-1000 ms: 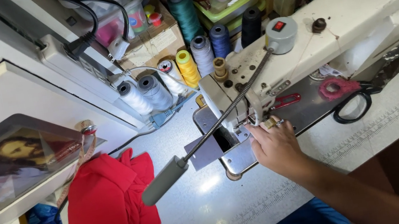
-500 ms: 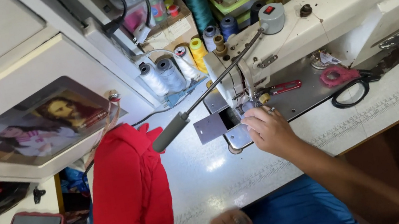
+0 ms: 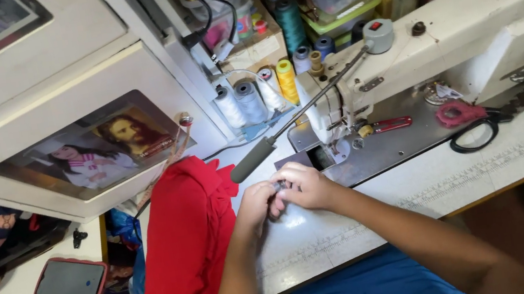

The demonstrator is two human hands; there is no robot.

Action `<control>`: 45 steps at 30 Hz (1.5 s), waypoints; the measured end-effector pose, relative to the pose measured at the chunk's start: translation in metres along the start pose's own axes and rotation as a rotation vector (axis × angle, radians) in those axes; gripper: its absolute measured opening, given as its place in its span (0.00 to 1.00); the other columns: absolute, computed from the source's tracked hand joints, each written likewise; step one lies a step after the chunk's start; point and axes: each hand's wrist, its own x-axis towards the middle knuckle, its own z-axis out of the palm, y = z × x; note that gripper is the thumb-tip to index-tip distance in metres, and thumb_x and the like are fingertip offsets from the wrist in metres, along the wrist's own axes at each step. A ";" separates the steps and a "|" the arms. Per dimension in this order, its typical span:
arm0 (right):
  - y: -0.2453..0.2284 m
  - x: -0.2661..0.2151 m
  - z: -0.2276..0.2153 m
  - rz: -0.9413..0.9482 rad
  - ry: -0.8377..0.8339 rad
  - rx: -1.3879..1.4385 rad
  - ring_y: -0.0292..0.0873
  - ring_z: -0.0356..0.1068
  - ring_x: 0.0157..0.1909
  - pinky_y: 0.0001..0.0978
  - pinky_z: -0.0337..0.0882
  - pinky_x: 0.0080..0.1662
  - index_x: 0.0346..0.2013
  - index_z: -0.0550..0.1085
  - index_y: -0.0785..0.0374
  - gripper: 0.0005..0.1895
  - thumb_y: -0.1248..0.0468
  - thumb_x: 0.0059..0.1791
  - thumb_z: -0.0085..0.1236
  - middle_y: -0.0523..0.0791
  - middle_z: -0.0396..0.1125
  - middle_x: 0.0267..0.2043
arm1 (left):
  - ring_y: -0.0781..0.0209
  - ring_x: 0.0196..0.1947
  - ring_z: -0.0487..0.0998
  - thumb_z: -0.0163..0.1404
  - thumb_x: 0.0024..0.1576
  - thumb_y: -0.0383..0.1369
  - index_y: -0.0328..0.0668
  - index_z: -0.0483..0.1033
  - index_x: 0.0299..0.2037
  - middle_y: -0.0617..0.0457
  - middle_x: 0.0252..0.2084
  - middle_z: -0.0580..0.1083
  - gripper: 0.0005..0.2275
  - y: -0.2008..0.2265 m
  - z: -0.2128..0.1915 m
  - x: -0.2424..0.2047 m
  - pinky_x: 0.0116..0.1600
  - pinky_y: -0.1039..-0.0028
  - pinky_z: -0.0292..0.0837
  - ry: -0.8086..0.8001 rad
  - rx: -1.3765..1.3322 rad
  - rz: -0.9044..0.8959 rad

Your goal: Preparing a sewing machine and red fabric for a sewing task by adjusting the material and inspecting the needle area.

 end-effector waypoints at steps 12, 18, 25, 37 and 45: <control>-0.006 0.001 -0.006 0.711 0.027 1.003 0.41 0.77 0.38 0.31 0.82 0.41 0.51 0.70 0.68 0.12 0.68 0.52 0.54 0.48 0.72 0.39 | 0.57 0.39 0.80 0.62 0.53 0.29 0.43 0.83 0.49 0.50 0.42 0.75 0.13 0.024 0.016 -0.031 0.35 0.75 0.81 0.140 0.426 0.702; -0.030 0.005 -0.013 0.719 0.011 1.100 0.43 0.78 0.43 0.34 0.83 0.44 0.56 0.68 0.73 0.17 0.71 0.53 0.50 0.52 0.72 0.45 | 0.56 0.30 0.79 0.65 0.50 0.32 0.44 0.82 0.45 0.48 0.34 0.78 0.13 0.038 0.018 -0.040 0.33 0.71 0.78 0.216 0.443 0.708; -0.016 -0.003 -0.009 0.690 0.008 1.015 0.43 0.78 0.40 0.31 0.83 0.40 0.57 0.69 0.72 0.19 0.69 0.52 0.54 0.52 0.73 0.42 | 0.47 0.47 0.81 0.60 0.53 0.27 0.44 0.82 0.49 0.46 0.48 0.80 0.13 0.041 0.016 -0.046 0.48 0.65 0.79 0.162 0.419 0.775; -0.016 -0.010 -0.014 0.547 0.134 0.674 0.37 0.75 0.31 0.18 0.76 0.27 0.46 0.74 0.74 0.11 0.74 0.49 0.57 0.48 0.70 0.31 | 0.43 0.42 0.83 0.59 0.51 0.19 0.26 0.76 0.48 0.36 0.43 0.73 0.14 0.019 -0.006 -0.029 0.47 0.63 0.82 0.239 0.112 0.637; -0.062 -0.038 -0.054 0.522 -0.333 0.515 0.36 0.70 0.30 0.21 0.71 0.28 0.46 0.75 0.70 0.13 0.70 0.48 0.57 0.48 0.74 0.32 | 0.51 0.40 0.78 0.51 0.51 0.15 0.31 0.76 0.46 0.46 0.39 0.69 0.13 0.030 -0.026 -0.027 0.47 0.71 0.82 0.697 0.423 0.797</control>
